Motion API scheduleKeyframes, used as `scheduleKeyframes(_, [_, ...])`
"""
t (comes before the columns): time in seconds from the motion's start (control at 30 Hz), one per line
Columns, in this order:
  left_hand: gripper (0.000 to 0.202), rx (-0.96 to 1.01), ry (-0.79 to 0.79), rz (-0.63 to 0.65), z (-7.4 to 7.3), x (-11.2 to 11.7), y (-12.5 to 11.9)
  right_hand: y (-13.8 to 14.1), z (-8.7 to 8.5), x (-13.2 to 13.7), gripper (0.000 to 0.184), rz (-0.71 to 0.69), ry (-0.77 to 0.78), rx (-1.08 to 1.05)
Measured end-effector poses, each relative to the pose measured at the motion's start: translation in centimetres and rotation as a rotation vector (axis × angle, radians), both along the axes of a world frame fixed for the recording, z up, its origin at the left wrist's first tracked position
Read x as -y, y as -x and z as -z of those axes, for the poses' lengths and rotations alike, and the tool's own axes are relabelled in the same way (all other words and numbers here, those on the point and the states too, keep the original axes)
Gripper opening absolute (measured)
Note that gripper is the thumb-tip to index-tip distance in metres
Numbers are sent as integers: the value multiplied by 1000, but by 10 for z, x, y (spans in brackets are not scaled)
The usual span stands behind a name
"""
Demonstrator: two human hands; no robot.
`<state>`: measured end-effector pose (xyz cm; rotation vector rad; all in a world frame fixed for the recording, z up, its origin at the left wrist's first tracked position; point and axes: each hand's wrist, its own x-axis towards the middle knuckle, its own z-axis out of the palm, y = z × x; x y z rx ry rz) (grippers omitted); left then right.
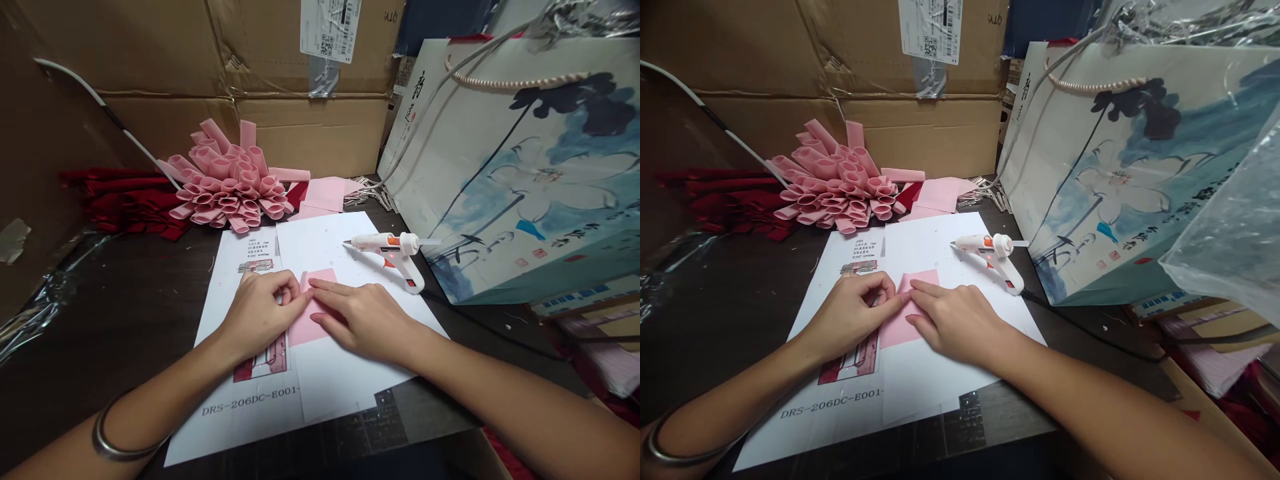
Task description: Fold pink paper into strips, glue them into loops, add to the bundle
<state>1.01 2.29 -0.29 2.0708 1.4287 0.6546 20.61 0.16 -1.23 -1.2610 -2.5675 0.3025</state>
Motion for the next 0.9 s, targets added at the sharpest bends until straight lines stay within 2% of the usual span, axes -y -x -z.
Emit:
scheduleKeyframes(0.17, [24,37,16,104,1,0,2,-1,-2,-2,26,-3,55,-9])
scheduleKeyframes(0.3, [16,-9,-76,147,2,0,5,-4,-4,-2,23,-4,83,-66])
scheduleKeyframes(0.43, [15,-82,-254,197,3,1,7,-7,-7,-2,31,-22,102,-104])
scheduleKeyframes(0.63, [21,-210,-472,256,6,5,9,-8,-10,1,43,23,26,-7])
scheduleKeyframes(0.9, [31,-291,-484,376,10,4,9,-19,-16,-4,51,-45,101,6])
